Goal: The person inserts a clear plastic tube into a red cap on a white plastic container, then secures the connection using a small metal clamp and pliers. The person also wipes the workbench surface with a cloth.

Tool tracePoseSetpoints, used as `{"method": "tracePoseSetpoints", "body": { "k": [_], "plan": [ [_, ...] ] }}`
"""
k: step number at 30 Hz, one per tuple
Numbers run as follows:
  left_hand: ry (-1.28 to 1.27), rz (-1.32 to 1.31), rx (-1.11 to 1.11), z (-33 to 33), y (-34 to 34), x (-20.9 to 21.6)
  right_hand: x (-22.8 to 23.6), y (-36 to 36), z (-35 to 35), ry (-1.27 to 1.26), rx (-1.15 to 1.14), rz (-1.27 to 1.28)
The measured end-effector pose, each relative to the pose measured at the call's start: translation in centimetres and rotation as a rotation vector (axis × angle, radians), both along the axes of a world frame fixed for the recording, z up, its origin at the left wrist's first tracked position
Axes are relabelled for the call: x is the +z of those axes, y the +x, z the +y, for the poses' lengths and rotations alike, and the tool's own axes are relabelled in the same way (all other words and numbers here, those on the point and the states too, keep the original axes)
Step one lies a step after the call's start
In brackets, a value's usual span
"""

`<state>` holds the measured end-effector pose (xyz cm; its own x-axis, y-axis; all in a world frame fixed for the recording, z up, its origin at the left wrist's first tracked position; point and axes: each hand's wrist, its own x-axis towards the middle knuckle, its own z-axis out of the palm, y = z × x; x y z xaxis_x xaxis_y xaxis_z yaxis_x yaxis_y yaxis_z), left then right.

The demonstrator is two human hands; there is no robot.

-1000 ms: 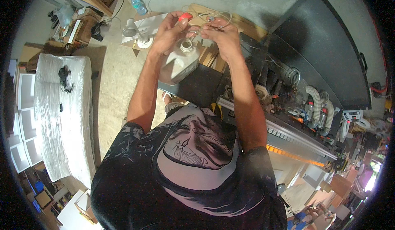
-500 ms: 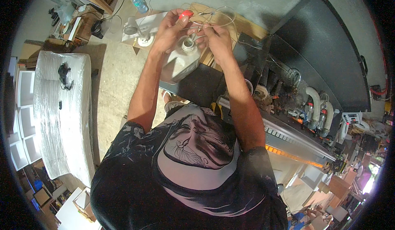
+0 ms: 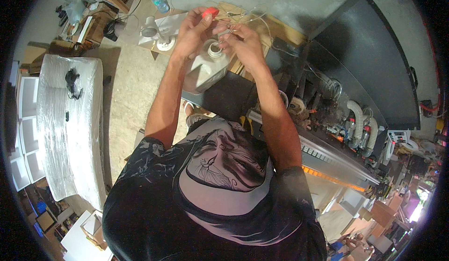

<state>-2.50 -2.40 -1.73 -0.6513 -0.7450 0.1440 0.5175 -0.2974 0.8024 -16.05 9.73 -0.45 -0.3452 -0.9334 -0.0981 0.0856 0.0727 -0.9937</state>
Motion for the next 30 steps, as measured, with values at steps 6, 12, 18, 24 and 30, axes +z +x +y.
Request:
{"method": "tracePoseSetpoints", "body": {
  "k": [6, 12, 18, 24, 30],
  "plan": [
    [-0.029, -0.015, 0.029, -0.2, 0.3, 0.1, -0.3, -0.9, -0.1, -0.054, -0.042, -0.040],
    [-0.036, -0.076, 0.038, -0.1, 0.4, 0.0, -0.4, -0.6, -0.4, -0.084, -0.056, -0.117],
    [-0.102, -0.191, 0.042, -0.3, 1.0, -0.5, -0.2, -0.3, -0.6, -0.002, 0.099, -0.155],
    [-0.140, -0.255, 0.003, 0.1, 1.4, -0.5, -0.5, -1.2, -0.9, -0.049, 0.023, -0.082],
    [-0.206, -0.322, -0.019, 0.4, 1.8, 0.2, -0.2, -1.0, -0.9, -0.089, -0.012, -0.051]
  ]
}}
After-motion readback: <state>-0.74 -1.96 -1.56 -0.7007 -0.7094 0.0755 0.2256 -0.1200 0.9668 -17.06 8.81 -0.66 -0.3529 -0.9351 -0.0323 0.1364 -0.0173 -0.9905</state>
